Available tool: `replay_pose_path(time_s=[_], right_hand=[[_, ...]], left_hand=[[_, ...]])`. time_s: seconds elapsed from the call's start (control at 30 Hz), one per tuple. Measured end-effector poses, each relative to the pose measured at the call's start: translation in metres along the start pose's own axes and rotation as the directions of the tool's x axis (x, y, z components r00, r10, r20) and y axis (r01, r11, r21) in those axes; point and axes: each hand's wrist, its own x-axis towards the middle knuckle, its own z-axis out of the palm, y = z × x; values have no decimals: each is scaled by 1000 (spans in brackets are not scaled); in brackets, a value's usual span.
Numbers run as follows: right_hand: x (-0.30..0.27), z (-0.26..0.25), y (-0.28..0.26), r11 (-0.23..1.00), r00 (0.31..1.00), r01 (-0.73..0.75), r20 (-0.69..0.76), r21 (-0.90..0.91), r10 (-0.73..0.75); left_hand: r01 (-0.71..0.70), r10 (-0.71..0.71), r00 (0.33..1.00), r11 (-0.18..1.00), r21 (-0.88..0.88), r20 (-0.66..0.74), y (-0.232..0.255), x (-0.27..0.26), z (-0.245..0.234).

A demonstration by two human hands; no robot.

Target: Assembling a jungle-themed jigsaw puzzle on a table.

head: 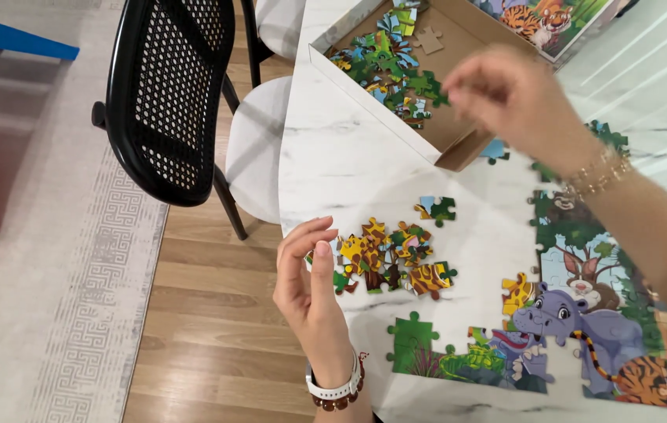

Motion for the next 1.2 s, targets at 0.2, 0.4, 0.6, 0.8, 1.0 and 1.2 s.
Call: replay_pose_path(time_s=[0.2, 0.4, 0.6, 0.8, 1.0, 1.2], right_hand=[[89, 15, 53, 985, 986, 122, 129, -119, -107], [111, 41, 91, 906, 964, 42, 256, -422, 74], [110, 29, 90, 969, 935, -83, 319, -234, 157], [75, -7, 39, 986, 956, -141, 271, 93, 111], [19, -7, -13, 971, 949, -102, 315, 217, 29], [-9, 20, -40, 995, 874, -99, 479, 7, 83]], left_hand=[[-20, 20, 1000, 999, 33, 3, 1, 0, 1], [12, -12, 1000, 1000, 24, -10, 3, 0, 3], [48, -47, 999, 999, 8, -9, 3, -1, 3], [49, -49, 999, 999, 7, -16, 2, -1, 4], [16, -16, 1000, 999, 34, -1, 1, 0, 2], [5, -5, 1000, 1000, 11, -1, -1, -1, 2]])
